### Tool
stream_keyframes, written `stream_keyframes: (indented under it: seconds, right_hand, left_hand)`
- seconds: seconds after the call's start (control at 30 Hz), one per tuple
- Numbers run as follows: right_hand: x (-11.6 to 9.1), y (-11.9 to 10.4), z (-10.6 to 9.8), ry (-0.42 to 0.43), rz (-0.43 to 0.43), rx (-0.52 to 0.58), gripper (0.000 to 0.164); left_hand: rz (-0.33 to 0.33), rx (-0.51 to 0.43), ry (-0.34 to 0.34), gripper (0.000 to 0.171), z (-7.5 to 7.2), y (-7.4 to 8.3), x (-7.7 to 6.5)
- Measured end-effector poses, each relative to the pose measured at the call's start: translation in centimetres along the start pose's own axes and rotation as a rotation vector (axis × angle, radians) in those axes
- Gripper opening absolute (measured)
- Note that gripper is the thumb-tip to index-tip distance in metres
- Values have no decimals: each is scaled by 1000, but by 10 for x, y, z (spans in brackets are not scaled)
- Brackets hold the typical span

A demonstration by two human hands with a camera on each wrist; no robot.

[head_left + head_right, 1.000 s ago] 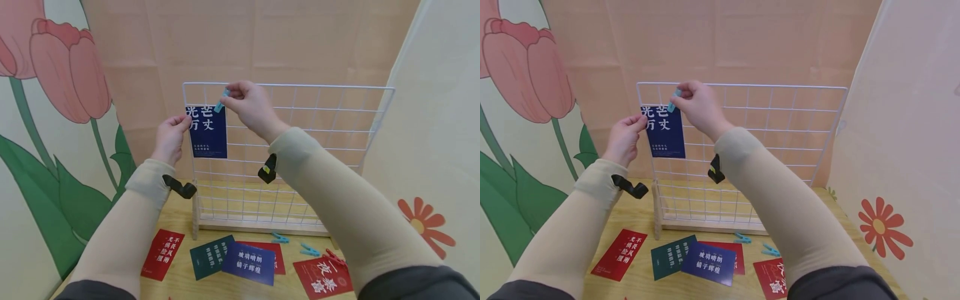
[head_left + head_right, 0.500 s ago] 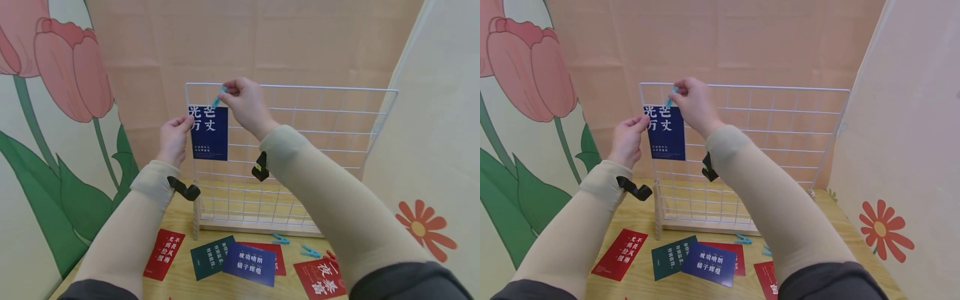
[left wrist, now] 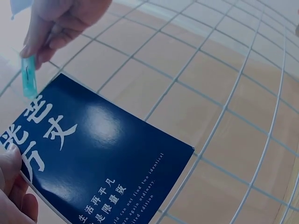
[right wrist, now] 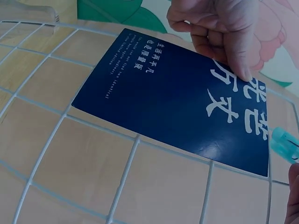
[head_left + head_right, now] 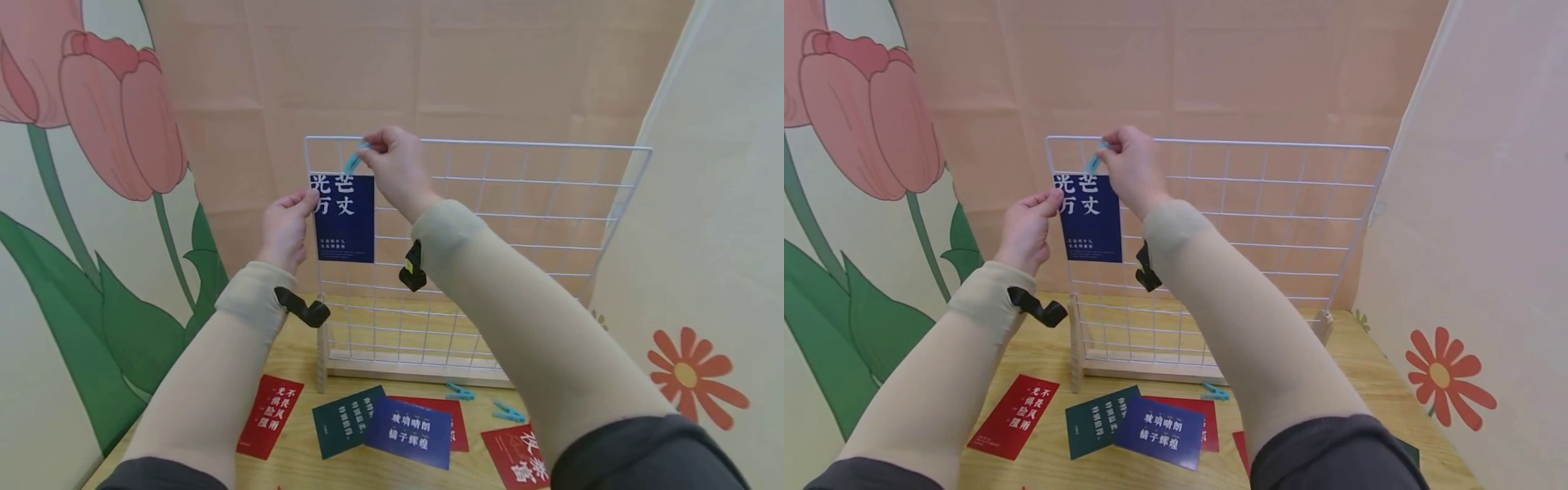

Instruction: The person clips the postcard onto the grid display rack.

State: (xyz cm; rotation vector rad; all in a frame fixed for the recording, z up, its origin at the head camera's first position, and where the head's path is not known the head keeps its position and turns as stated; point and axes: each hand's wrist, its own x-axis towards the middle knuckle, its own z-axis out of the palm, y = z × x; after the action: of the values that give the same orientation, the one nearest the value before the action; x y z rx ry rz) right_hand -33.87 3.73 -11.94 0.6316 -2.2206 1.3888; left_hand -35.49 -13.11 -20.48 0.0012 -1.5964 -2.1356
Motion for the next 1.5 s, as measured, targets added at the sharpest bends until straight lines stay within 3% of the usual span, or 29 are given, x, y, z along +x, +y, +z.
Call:
stream_keyframes:
  seconds: [0.47, 0.77, 1.2, 1.4, 1.5]
  right_hand:
    - [5, 0, 8, -17, 41, 21, 22]
    - [4, -1, 10, -43, 59, -77, 25]
    - [1, -6, 14, -92, 78, -228, 41]
    - [-3, -3, 14, -111, 3, -364, 28]
    - [-7, -1, 12, -107, -21, -359, 27]
  left_hand:
    - [-10, -43, 4, 10, 4, 1, -1]
    - [-28, -44, 17, 12, 7, 2, -3]
    - [14, -56, 48, 10, 5, 1, -4]
    - [17, -49, 66, 11, 1, 0, -4]
    - [23, -54, 68, 11, 0, 0, -4]
